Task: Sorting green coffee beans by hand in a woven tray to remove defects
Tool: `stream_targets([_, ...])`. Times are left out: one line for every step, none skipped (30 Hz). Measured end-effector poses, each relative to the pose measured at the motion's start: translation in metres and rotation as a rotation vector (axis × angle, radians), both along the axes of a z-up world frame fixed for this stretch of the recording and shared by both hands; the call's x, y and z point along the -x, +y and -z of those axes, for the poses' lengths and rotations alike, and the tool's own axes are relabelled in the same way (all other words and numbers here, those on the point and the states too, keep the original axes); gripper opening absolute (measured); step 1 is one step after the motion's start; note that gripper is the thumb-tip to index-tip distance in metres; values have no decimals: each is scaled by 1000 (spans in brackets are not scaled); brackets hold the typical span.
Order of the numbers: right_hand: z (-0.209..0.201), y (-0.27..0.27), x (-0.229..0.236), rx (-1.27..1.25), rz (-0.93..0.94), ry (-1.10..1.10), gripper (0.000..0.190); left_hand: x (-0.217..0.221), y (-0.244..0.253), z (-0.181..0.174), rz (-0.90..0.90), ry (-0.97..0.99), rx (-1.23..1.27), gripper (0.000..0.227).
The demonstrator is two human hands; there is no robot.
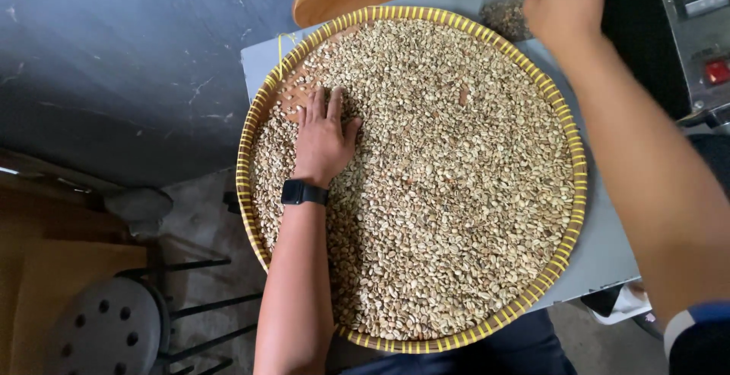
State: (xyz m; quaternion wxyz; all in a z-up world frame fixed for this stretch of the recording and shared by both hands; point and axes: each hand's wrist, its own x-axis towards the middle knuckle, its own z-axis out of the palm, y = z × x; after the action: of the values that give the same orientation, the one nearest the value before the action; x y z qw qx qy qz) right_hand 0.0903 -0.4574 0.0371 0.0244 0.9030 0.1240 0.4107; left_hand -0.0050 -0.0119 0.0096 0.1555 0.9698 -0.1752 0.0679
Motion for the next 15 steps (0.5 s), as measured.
stream_targets([4,13,10,-177,-82,80,11,0,-2,-2,-6,13,30,67])
stream_targets([7,27,20,-353,-165,159,16,0,-3,-4,-13,26,62,69])
stream_targets([-2,54,46,-350,-167,159,16,1,-5,-6,-14,25,64,69])
stream_targets([-11,82,73,-549,-289,318,13,3,-5,-8,-16,39,47,70])
stream_targets([-19,109,100,-745,-415,480,12,5,-6,-10,-18,53,29,72])
stream_targets([-18,120,103,-749,-416,484,12,5,-6,-10,-20,57,25,72])
stream_targets([-17,130,106,-689,-441,583,11,5,-6,-9,-13,49,4,73])
stream_targets([-17,139,109,-630,-461,678,10,4,-7,-9,-2,41,-18,74])
stream_targets([-20,147,110,-636,-459,679,10,5,-6,-10,1,44,-22,74])
stream_targets([-25,154,111,-511,-528,721,10,5,-7,-12,-9,57,-21,74])
stream_targets([-30,161,112,-385,-595,760,11,6,-8,-13,-19,71,-20,73])
stream_targets([-32,165,108,-386,-597,758,11,5,-8,-13,-20,70,-22,73])
stream_targets([-34,170,103,-291,-560,827,13,5,-8,-14,-19,77,-20,74])
stream_targets([-36,175,99,-198,-521,894,17,5,-7,-14,-17,85,-19,74])
stream_targets([-27,174,93,-200,-523,892,17,5,-7,-13,-18,83,-23,74])
